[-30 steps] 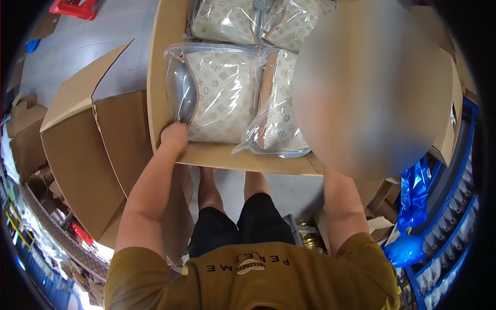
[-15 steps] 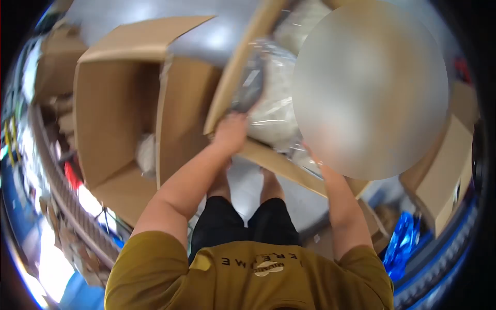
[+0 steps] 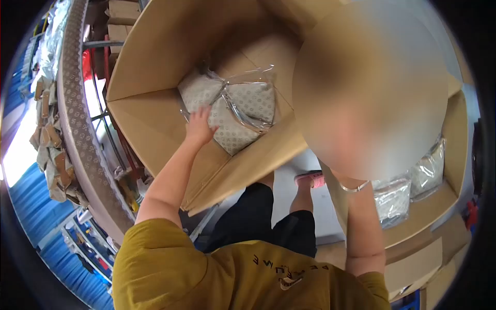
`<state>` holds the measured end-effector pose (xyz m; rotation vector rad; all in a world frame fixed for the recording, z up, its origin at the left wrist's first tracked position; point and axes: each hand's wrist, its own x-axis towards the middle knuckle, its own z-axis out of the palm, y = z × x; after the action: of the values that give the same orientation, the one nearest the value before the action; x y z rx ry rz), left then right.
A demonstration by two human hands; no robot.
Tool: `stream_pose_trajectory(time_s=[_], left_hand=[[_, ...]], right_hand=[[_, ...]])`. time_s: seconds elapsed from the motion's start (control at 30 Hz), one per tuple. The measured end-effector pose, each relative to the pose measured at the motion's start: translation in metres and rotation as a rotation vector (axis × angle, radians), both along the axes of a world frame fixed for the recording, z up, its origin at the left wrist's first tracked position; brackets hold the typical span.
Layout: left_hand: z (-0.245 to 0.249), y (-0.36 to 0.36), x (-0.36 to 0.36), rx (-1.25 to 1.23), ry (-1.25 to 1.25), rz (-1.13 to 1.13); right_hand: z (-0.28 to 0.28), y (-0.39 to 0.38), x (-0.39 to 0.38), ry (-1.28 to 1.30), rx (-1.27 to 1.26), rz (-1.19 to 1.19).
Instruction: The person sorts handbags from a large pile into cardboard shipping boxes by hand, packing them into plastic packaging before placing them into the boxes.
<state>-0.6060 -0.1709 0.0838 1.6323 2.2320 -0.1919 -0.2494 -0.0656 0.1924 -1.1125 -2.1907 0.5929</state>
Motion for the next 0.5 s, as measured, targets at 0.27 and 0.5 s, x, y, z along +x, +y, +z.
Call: stream_pose_trajectory(time_s=[0.27, 0.5], left_hand=[[-0.217, 0.046, -0.062, -0.476, 0.257, -0.704], [-0.299, 0.002, -0.061, -0.621, 0.241, -0.748]], right_hand=[[-0.04, 0.023, -0.069, -0.465, -0.158, -0.021], [-0.044, 0.019, -0.068, -0.762, -0.342, 0.021]])
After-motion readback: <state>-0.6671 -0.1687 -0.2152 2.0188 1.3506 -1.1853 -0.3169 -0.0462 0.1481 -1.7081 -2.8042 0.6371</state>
